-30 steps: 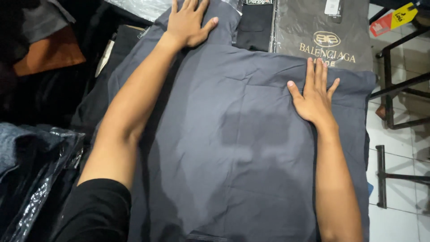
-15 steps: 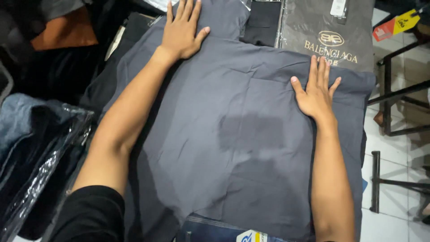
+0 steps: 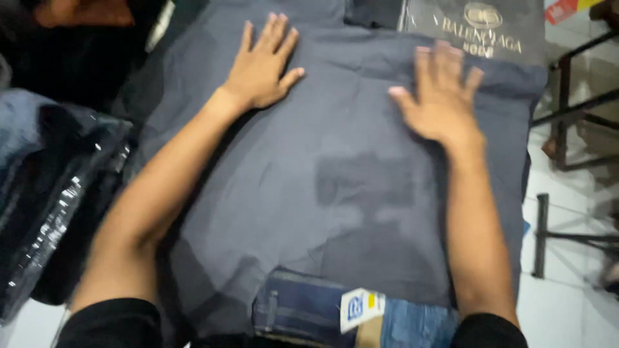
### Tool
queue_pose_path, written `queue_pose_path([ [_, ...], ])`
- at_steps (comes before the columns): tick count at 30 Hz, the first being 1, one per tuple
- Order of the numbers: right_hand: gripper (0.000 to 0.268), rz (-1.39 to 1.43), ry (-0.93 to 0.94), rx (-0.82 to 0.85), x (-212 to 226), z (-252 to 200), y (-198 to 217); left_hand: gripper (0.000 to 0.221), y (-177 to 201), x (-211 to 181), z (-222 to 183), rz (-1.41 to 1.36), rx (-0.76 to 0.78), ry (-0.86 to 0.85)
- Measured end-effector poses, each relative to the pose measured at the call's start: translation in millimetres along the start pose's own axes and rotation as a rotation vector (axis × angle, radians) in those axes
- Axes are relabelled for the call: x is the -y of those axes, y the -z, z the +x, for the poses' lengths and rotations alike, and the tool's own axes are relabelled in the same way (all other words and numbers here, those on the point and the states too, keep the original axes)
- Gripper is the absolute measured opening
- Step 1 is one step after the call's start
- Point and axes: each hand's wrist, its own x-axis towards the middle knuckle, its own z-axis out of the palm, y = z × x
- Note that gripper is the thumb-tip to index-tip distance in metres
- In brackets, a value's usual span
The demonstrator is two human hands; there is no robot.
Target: Smoothing and preparing a grey shirt for folding on a retail counter.
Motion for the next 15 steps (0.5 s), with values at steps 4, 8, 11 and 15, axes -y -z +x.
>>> queue_pose_path([
  [4, 0.083, 0.019, 0.479, 0.095, 102.9, -30.1, -16.9, 0.072, 20.7, -52.7, -28.2, -0.135, 0.050, -0.110],
  [8, 0.085, 0.108, 0.409, 0.156, 97.0, -54.7, -48.6, 0.064, 18.2, -66.2, -51.8, -0.206, 0.098, -0.194],
  [11, 0.074, 0.027, 0.237, 0.104, 46.2, -81.0, -29.2, 0.075, 24.3, -69.5, -53.0, -0.179, 0.079, -0.156],
  [15, 0.070, -0.018, -0.008, 0.063, -30.4, -122.1, -14.0, 0.071, 39.7, -103.5, -53.4, -0.154, 0.127, -0.268],
])
